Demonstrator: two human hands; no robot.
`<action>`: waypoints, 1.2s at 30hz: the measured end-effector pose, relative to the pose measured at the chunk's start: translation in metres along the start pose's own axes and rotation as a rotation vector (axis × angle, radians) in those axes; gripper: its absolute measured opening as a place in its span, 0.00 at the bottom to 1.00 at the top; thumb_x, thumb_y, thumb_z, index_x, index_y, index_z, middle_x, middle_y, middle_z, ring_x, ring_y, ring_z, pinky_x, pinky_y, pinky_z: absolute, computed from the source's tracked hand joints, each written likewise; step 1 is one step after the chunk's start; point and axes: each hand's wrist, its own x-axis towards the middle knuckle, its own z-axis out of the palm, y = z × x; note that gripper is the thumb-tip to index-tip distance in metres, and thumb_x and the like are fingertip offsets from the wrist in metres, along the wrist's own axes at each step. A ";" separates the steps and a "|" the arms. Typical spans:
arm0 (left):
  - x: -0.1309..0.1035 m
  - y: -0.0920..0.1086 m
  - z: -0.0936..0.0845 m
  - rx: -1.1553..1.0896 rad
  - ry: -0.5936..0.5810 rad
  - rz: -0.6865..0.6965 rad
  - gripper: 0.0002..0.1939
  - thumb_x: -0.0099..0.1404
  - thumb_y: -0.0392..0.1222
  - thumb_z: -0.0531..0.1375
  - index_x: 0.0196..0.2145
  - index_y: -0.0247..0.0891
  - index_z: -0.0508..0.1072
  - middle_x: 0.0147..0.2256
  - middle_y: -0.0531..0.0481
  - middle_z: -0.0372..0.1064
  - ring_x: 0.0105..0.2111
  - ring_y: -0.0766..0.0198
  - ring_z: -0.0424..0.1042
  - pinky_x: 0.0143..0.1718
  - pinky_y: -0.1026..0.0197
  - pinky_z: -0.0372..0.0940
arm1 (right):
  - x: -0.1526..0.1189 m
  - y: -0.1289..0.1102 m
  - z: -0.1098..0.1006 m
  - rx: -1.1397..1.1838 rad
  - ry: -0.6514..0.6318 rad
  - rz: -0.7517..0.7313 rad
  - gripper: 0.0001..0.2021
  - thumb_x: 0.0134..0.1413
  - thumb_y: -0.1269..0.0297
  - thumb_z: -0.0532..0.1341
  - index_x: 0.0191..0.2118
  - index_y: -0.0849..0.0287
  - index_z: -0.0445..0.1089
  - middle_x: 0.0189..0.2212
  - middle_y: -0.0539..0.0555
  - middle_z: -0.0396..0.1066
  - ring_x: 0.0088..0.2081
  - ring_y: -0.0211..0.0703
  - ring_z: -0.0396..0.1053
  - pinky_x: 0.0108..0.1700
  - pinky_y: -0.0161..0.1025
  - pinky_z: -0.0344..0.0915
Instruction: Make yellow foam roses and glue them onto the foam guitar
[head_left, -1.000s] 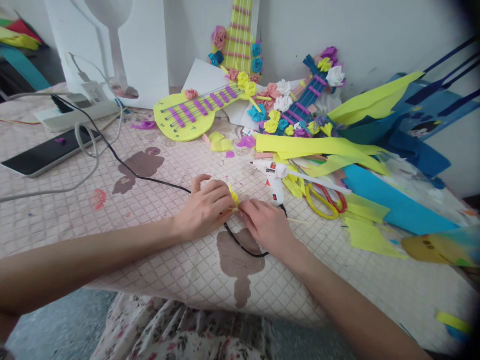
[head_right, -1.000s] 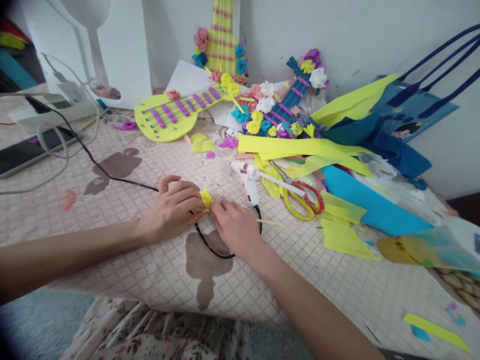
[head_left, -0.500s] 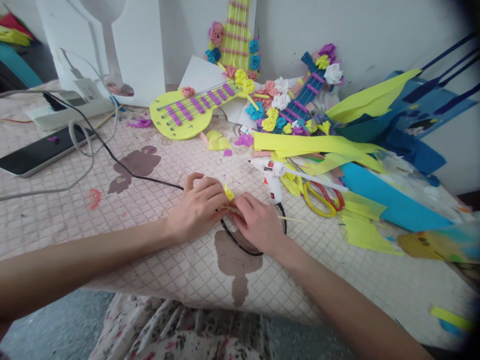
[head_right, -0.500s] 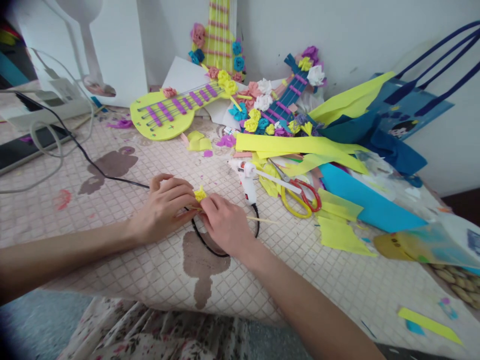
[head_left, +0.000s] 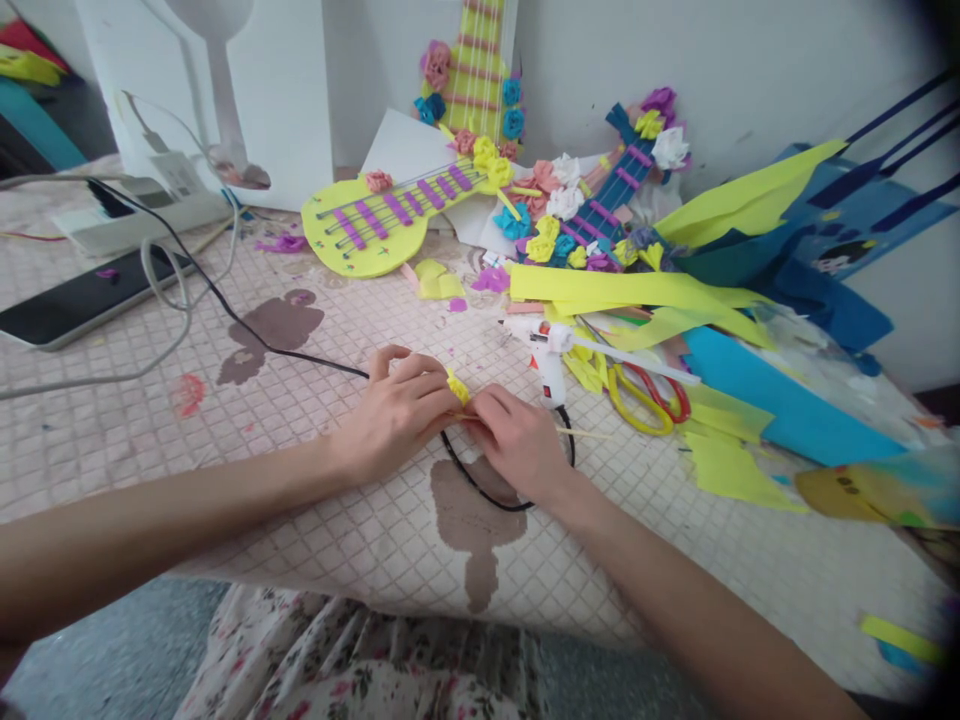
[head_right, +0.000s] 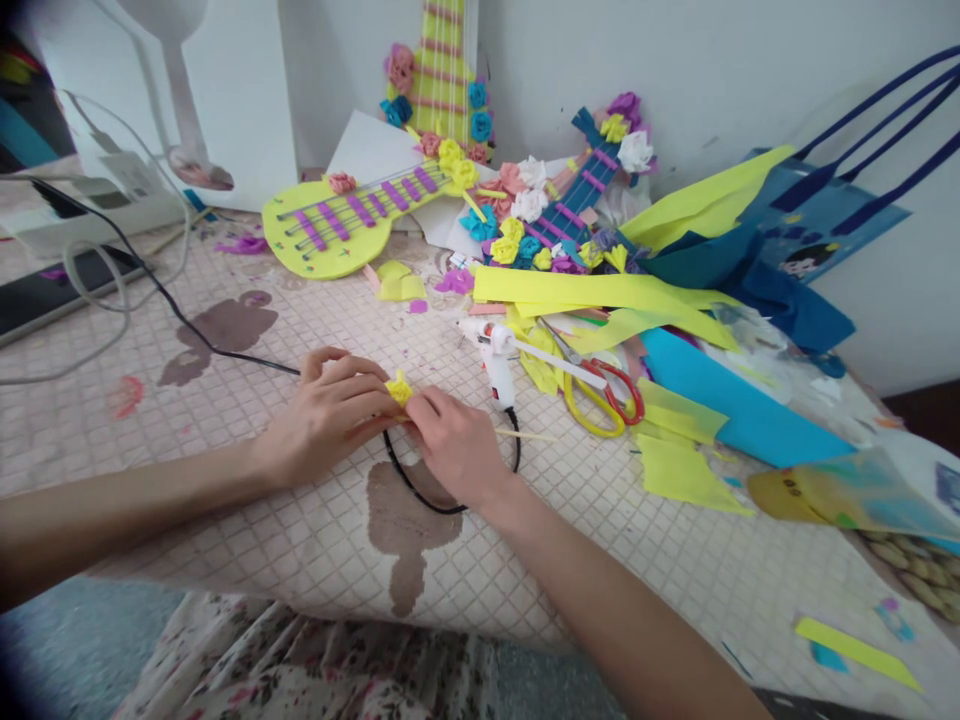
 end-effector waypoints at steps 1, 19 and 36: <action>0.000 0.000 0.000 -0.006 -0.002 -0.001 0.04 0.65 0.39 0.57 0.33 0.41 0.70 0.33 0.54 0.71 0.43 0.60 0.65 0.49 0.50 0.49 | 0.000 0.000 0.000 0.011 0.002 0.002 0.09 0.62 0.64 0.51 0.35 0.59 0.65 0.33 0.51 0.68 0.31 0.36 0.65 0.28 0.34 0.53; 0.003 -0.006 -0.002 -0.095 0.042 -0.025 0.04 0.62 0.38 0.60 0.30 0.39 0.69 0.31 0.55 0.71 0.40 0.62 0.67 0.46 0.53 0.50 | 0.001 0.001 0.000 0.037 0.025 -0.012 0.11 0.63 0.63 0.49 0.36 0.59 0.67 0.34 0.52 0.68 0.34 0.36 0.65 0.31 0.34 0.56; 0.000 -0.004 -0.004 -0.111 -0.006 -0.041 0.03 0.64 0.35 0.56 0.31 0.39 0.68 0.33 0.54 0.71 0.40 0.63 0.66 0.46 0.54 0.52 | 0.002 0.000 -0.004 0.049 -0.025 0.000 0.08 0.60 0.66 0.51 0.36 0.59 0.67 0.34 0.51 0.68 0.32 0.35 0.65 0.29 0.33 0.54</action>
